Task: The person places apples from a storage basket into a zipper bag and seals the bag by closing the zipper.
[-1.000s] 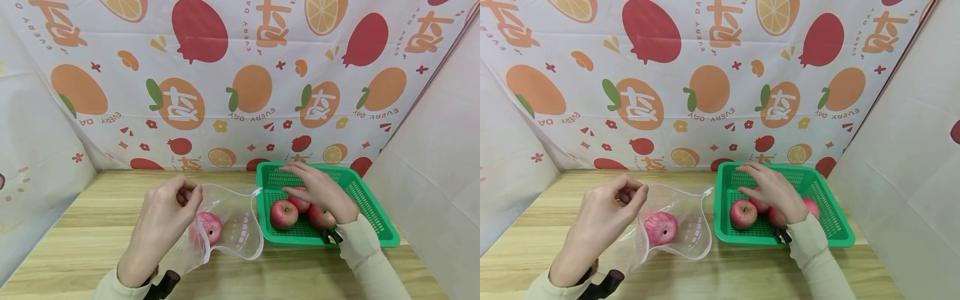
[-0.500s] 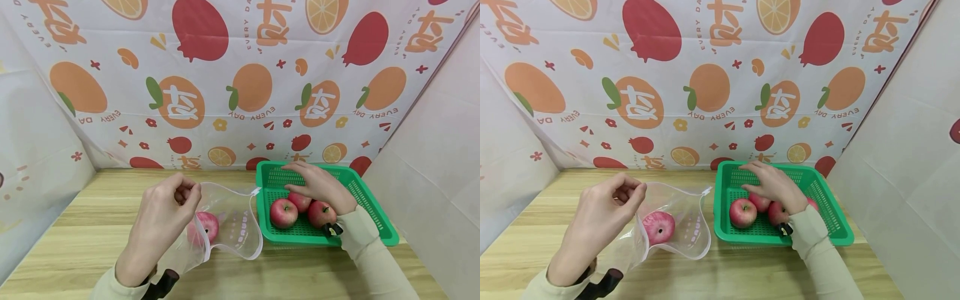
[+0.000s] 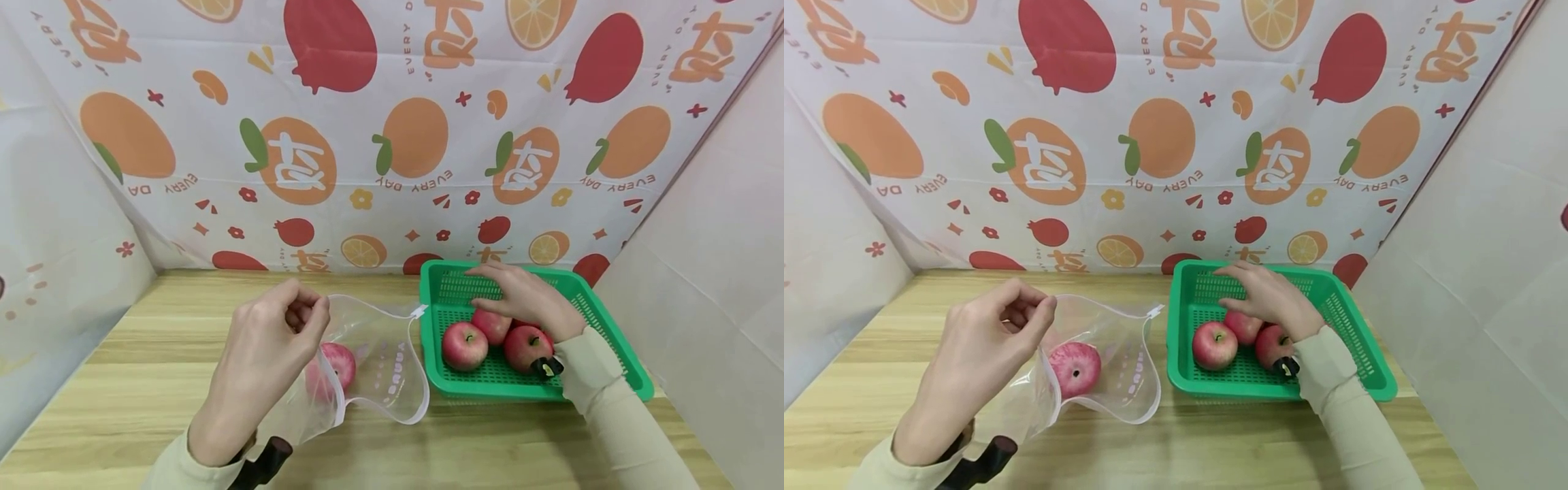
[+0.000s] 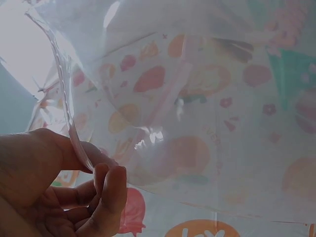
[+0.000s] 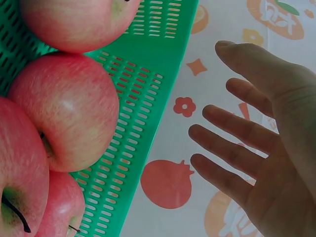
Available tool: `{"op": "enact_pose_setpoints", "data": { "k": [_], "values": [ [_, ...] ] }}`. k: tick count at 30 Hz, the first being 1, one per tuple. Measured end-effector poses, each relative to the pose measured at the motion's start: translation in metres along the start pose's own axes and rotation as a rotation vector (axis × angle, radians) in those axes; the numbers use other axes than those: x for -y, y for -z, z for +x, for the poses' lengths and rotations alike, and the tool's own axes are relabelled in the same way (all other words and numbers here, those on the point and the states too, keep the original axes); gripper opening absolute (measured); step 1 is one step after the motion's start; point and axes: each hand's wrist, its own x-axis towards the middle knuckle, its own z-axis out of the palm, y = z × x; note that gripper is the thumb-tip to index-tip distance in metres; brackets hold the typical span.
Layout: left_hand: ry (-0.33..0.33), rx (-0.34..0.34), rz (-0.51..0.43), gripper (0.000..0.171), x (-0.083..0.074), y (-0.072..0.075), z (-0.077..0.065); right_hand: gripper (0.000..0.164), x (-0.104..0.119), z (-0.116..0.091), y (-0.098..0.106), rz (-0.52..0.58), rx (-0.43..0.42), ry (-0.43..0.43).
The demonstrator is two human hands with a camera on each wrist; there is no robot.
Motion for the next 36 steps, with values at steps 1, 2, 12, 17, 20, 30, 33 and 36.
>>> {"op": "enact_pose_setpoints", "data": {
  "k": [1, 2, 12, 17, 20, 30, 33, 36],
  "values": [
    [-0.001, 0.0, 0.001, 0.016, 0.0, 0.0, 0.0, 0.058, -0.001, 0.001, 0.0, 0.002, 0.008, -0.005],
    [-0.002, -0.001, 0.002, 0.016, 0.0, 0.0, 0.0, 0.058, -0.002, 0.002, 0.0, -0.001, 0.016, -0.008],
    [0.003, 0.0, -0.003, 0.016, -0.001, 0.002, 0.001, 0.057, -0.009, 0.012, 0.001, -0.013, 0.063, 0.002],
    [0.008, 0.002, 0.001, 0.016, -0.001, 0.003, 0.002, 0.056, -0.011, 0.014, 0.0, -0.012, 0.096, -0.004],
    [0.011, 0.004, 0.001, 0.016, -0.001, 0.003, 0.001, 0.056, -0.013, 0.013, -0.001, -0.012, 0.122, -0.02],
    [0.013, 0.003, 0.002, 0.016, 0.0, 0.003, 0.002, 0.054, -0.019, 0.009, -0.013, 0.016, 0.216, -0.082],
    [0.011, 0.004, 0.001, 0.017, 0.0, 0.003, 0.002, 0.054, -0.021, 0.009, -0.018, 0.036, 0.245, -0.106],
    [0.015, 0.006, -0.002, 0.017, 0.0, 0.003, 0.001, 0.055, -0.02, 0.01, -0.021, 0.041, 0.268, -0.121]
  ]
}}
